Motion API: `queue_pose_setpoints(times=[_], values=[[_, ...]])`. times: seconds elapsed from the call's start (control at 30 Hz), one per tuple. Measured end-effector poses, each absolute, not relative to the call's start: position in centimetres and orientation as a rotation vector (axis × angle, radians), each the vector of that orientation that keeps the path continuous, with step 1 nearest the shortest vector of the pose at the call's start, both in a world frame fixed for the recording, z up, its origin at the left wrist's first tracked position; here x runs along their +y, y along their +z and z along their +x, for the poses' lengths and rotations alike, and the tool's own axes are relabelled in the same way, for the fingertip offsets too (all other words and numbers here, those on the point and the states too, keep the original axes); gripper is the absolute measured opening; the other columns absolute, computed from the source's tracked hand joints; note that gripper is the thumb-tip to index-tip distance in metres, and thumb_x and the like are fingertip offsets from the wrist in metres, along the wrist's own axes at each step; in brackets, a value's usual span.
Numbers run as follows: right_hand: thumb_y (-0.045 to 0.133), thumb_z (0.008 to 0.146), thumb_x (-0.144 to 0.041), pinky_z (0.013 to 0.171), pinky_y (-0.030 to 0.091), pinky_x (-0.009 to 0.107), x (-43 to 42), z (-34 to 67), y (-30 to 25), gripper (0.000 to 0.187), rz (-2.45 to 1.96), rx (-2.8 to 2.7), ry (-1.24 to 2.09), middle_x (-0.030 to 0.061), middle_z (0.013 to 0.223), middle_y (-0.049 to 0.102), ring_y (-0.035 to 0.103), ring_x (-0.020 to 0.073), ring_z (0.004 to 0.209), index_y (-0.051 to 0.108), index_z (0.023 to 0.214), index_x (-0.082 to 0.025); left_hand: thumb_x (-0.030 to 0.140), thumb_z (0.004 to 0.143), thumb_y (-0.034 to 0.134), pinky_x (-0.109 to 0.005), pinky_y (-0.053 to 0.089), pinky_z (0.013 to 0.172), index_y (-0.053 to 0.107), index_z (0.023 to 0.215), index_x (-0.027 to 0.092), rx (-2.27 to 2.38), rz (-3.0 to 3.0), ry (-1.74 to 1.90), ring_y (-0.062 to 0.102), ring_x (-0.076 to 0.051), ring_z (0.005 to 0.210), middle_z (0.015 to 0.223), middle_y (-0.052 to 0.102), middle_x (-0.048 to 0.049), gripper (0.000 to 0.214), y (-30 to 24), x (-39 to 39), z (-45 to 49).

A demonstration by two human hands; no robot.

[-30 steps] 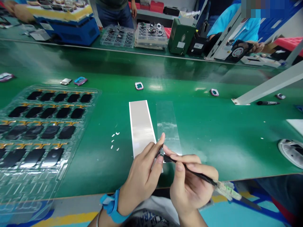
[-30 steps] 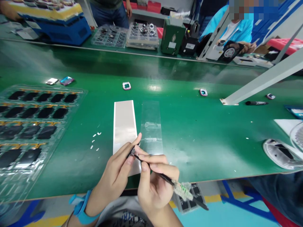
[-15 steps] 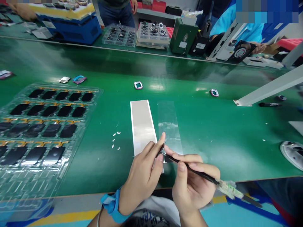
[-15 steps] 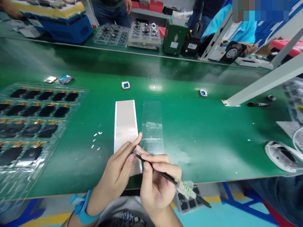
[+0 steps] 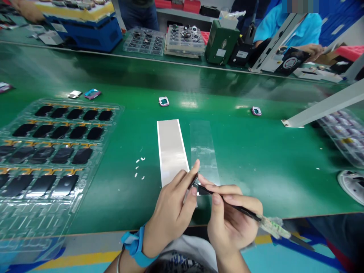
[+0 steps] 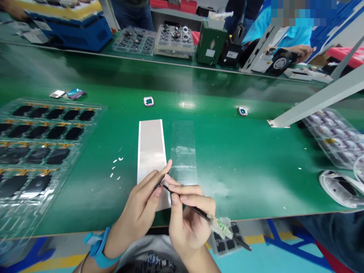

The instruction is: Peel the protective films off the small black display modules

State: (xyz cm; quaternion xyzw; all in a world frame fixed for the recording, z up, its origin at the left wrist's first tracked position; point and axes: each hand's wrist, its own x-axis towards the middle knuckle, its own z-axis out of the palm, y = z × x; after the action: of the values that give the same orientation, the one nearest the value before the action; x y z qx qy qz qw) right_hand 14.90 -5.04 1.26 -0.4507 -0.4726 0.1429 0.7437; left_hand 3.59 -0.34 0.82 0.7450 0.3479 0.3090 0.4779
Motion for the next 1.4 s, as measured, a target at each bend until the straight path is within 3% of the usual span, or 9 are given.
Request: queue_pose_setpoints(times=[0.37, 0.63, 0.73, 0.87, 0.93, 1.03, 1.17, 1.3, 1.4], values=[[0.053, 0.087, 0.005, 0.081, 0.067, 0.043, -5.4, 15.1, 1.6, 0.03, -1.014, -1.065, 0.35, 0.0044, 0.093, 0.071, 0.074, 0.0224, 0.096, 0.05, 0.102, -0.021, 0.019, 0.1, 0.036, -0.026, 0.046, 0.066, 0.034, 0.153, 0.027, 0.91, 1.923, 0.769, 0.056, -0.015, 0.071, 0.085, 0.056, -0.0008, 0.053, 0.7, -0.3, 3.7], [0.052, 0.086, 0.008, 0.078, 0.068, 0.041, -5.3, 15.0, 1.5, 0.032, -0.996, -1.059, 0.329, 0.0053, 0.094, 0.071, 0.074, 0.0219, 0.095, 0.051, 0.103, -0.019, 0.021, 0.102, 0.033, -0.028, 0.049, 0.069, 0.035, 0.151, 0.025, 0.911, 1.953, 0.738, 0.062, -0.016, 0.078, 0.093, 0.062, -0.0037, 0.049, 0.6, -0.5, 3.9], [0.053, 0.086, 0.007, 0.075, 0.069, 0.043, -4.9, 15.9, 1.9, 0.029, -0.981, -0.978, 0.261, 0.0044, 0.092, 0.07, 0.074, 0.0205, 0.086, 0.051, 0.102, -0.018, 0.022, 0.102, 0.033, -0.027, 0.049, 0.065, 0.045, 0.139, 0.02, 0.973, 2.013, 0.759, 0.065, -0.016, 0.074, 0.092, 0.067, -0.0043, 0.038, 2.3, -0.4, 3.3], [0.062, 0.082, 0.006, 0.072, 0.069, 0.046, -3.7, 18.8, 2.3, 0.027, -0.99, -0.978, 0.126, 0.0034, 0.086, 0.069, 0.074, 0.0209, 0.079, 0.054, 0.097, -0.016, 0.03, 0.102, 0.037, -0.024, 0.035, 0.045, 0.051, 0.106, 0.02, 1.325, 2.082, 0.895, 0.054, -0.013, 0.045, 0.062, 0.059, 0.0034, 0.018, 6.8, 3.5, 1.4], [0.065, 0.081, 0.004, 0.072, 0.069, 0.046, -3.1, 20.3, 2.1, 0.028, -0.996, -1.028, 0.146, 0.0037, 0.085, 0.069, 0.074, 0.0221, 0.079, 0.054, 0.096, -0.016, 0.034, 0.101, 0.038, -0.025, 0.038, 0.05, 0.05, 0.11, 0.018, 1.54, 2.122, 0.939, 0.06, -0.016, 0.056, 0.071, 0.063, -0.0004, 0.022, 8.5, 8.1, 0.4], [0.065, 0.081, 0.004, 0.072, 0.069, 0.043, -2.7, 21.5, 1.4, 0.027, -1.002, -1.064, 0.222, 0.0039, 0.084, 0.068, 0.075, 0.0233, 0.081, 0.053, 0.096, -0.016, 0.031, 0.104, 0.035, -0.029, 0.048, 0.07, 0.05, 0.12, 0.015, 1.72, 2.168, 0.687, 0.066, -0.019, 0.082, 0.094, 0.067, -0.0066, 0.027, 8.6, 16.6, -0.6], [0.063, 0.082, 0.004, 0.077, 0.068, 0.04, -2.9, 21.6, 0.5, 0.027, -1.029, -1.134, 0.28, 0.005, 0.088, 0.069, 0.076, 0.024, 0.084, 0.053, 0.097, -0.017, 0.03, 0.1, 0.052, -0.038, 0.054, 0.08, 0.06, 0.115, 0.013, 1.783, 2.128, 0.487, 0.067, -0.021, 0.089, 0.101, 0.068, -0.0075, 0.024, 5.8, 25.0, -0.4], [0.062, 0.083, 0.002, 0.075, 0.067, 0.037, -2.8, 21.1, 0.6, 0.024, -1.058, -1.166, 0.268, 0.0049, 0.086, 0.071, 0.076, 0.0237, 0.083, 0.053, 0.095, -0.017, 0.036, 0.096, 0.061, -0.043, 0.056, 0.084, 0.06, 0.121, 0.016, 1.827, 2.111, 0.38, 0.066, -0.022, 0.098, 0.119, 0.064, -0.009, 0.032, 4.9, 27.4, -0.8], [0.068, 0.079, 0.002, 0.072, 0.065, 0.034, -3.0, 20.9, 0.6, 0.025, -1.075, -1.147, 0.209, 0.0048, 0.083, 0.072, 0.076, 0.0226, 0.079, 0.054, 0.091, -0.016, 0.041, 0.1, 0.049, -0.042, 0.053, 0.085, 0.052, 0.133, 0.015, 1.864, 2.134, 0.362, 0.068, -0.023, 0.092, 0.108, 0.069, -0.0091, 0.041, 7.1, 25.8, -3.8]])
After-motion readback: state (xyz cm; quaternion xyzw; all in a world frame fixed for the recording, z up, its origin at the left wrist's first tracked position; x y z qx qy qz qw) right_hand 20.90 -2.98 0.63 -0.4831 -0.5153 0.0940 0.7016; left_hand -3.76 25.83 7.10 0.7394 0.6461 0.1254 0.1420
